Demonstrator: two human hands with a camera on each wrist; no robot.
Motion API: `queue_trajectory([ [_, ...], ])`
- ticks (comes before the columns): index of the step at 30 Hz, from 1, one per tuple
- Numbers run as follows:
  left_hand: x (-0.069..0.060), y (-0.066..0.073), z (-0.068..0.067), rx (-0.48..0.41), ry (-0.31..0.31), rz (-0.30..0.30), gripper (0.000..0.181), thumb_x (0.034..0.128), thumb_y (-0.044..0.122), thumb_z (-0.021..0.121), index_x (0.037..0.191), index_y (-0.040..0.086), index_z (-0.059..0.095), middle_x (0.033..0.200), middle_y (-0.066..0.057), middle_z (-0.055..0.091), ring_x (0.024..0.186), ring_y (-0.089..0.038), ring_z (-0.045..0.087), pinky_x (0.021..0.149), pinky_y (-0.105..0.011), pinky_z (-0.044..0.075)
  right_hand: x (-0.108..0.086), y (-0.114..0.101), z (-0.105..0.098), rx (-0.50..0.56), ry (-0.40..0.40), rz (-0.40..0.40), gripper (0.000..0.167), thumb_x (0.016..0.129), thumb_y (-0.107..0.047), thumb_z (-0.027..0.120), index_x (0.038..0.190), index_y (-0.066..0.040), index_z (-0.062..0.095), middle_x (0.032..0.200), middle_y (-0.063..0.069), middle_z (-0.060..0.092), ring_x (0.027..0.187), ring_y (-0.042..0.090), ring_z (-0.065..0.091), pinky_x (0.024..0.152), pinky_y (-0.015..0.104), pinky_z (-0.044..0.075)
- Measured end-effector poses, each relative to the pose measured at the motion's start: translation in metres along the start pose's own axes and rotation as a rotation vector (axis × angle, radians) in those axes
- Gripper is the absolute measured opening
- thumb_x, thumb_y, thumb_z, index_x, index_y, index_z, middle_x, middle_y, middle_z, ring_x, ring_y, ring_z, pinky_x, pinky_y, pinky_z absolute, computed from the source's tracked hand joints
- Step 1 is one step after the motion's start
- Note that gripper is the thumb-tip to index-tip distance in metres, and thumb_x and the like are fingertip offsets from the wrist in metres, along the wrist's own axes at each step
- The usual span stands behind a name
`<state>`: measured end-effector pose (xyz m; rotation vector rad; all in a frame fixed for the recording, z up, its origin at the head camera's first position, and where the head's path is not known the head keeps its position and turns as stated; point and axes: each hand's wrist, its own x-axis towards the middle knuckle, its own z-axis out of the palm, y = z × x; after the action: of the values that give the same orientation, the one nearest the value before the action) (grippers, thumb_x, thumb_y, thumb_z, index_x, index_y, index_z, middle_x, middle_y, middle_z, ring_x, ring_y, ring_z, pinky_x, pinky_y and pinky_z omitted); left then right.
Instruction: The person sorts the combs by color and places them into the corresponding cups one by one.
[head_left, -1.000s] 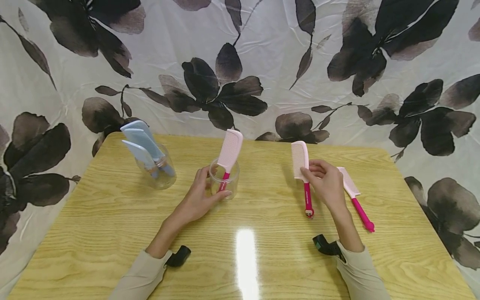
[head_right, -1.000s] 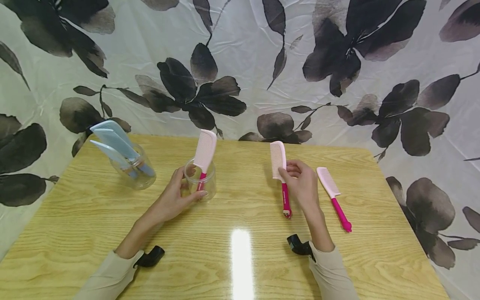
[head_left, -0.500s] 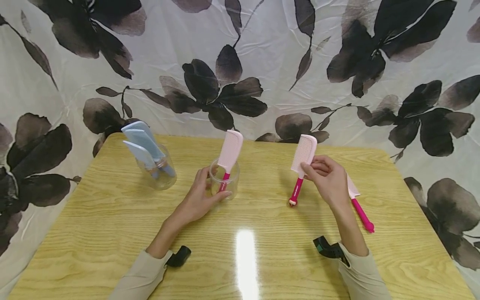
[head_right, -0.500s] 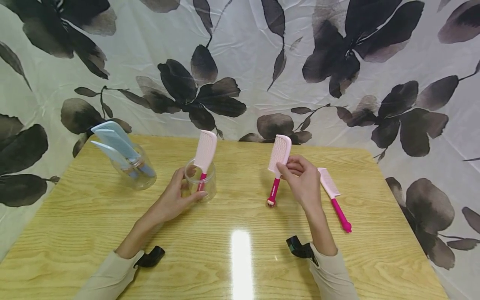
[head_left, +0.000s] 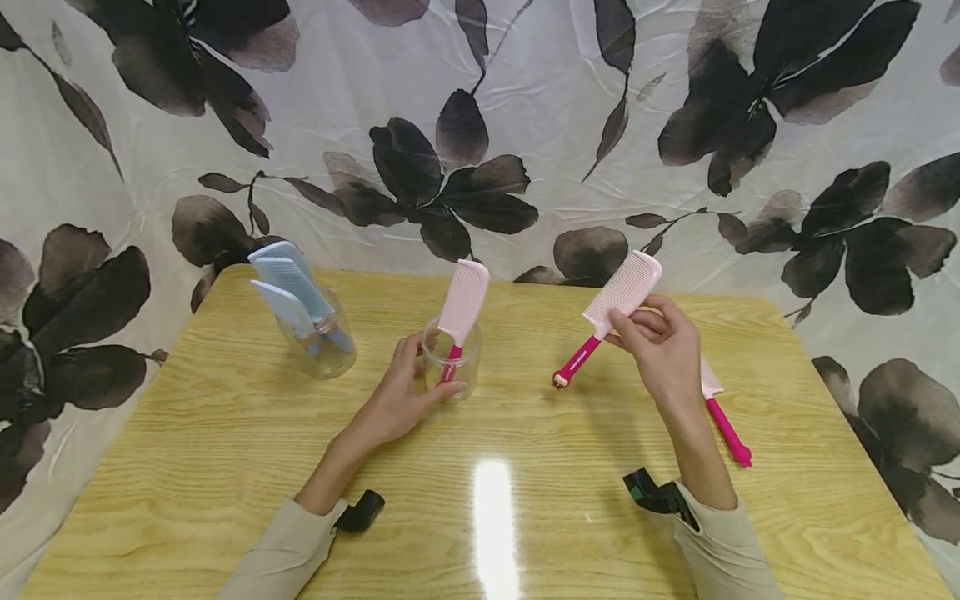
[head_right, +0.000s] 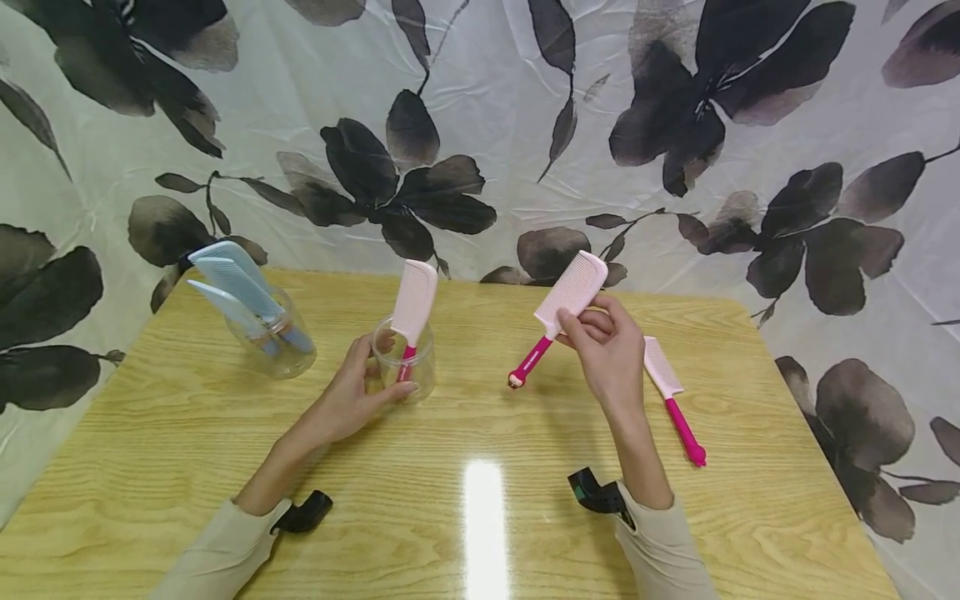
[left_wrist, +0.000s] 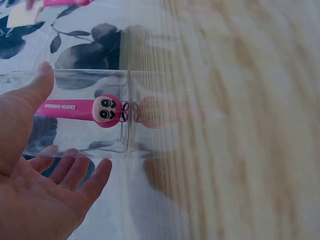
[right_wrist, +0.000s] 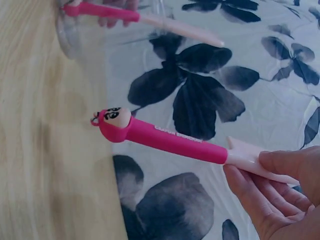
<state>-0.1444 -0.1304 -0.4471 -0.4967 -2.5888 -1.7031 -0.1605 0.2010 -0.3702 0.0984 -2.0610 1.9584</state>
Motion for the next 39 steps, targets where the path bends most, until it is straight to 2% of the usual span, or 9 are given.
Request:
queue_trajectory([
  [7, 0.000, 0.001, 0.000, -0.004, -0.003, 0.000, 0.079, 0.0926, 0.016, 0.079, 0.153, -0.001, 0.031, 0.143, -0.025, 0.036, 0.129, -0.045, 0.048, 0.107, -0.060, 0.044, 0.002, -0.005, 0.007, 0.127, 0.033, -0.052, 0.025, 0.091, 0.005, 0.074, 0.113, 0.003, 0.062, 0.093, 0.008, 0.074, 0.083, 0.017, 0.075, 0.076, 0.037, 0.061],
  [26, 0.001, 0.000, 0.000, 0.002, -0.003, 0.009, 0.081, 0.0920, 0.016, 0.080, 0.154, -0.001, 0.030, 0.144, -0.024, 0.035, 0.131, -0.041, 0.045, 0.108, -0.058, 0.044, 0.009, -0.025, 0.038, 0.313, 0.029, -0.210, 0.026, 0.095, 0.006, 0.068, 0.120, 0.007, 0.062, 0.107, 0.018, 0.073, 0.095, 0.025, 0.074, 0.083, 0.043, 0.060],
  [32, 0.001, 0.002, -0.001, -0.003, -0.017, -0.011, 0.083, 0.0922, 0.018, 0.080, 0.155, 0.002, 0.028, 0.148, -0.023, 0.034, 0.134, -0.039, 0.043, 0.110, -0.056, 0.043, 0.010, -0.030, 0.050, 0.334, 0.011, -0.216, 0.025, 0.095, 0.006, 0.068, 0.119, 0.007, 0.061, 0.107, 0.019, 0.072, 0.095, 0.026, 0.075, 0.083, 0.045, 0.060],
  [39, 0.000, 0.001, -0.001, -0.008, -0.008, -0.008, 0.080, 0.0932, 0.018, 0.079, 0.154, 0.000, 0.030, 0.147, -0.024, 0.035, 0.133, -0.042, 0.044, 0.110, -0.059, 0.041, 0.010, -0.033, 0.068, 0.359, -0.015, -0.217, 0.023, 0.095, 0.008, 0.067, 0.117, 0.005, 0.061, 0.105, 0.018, 0.072, 0.092, 0.025, 0.075, 0.082, 0.044, 0.061],
])
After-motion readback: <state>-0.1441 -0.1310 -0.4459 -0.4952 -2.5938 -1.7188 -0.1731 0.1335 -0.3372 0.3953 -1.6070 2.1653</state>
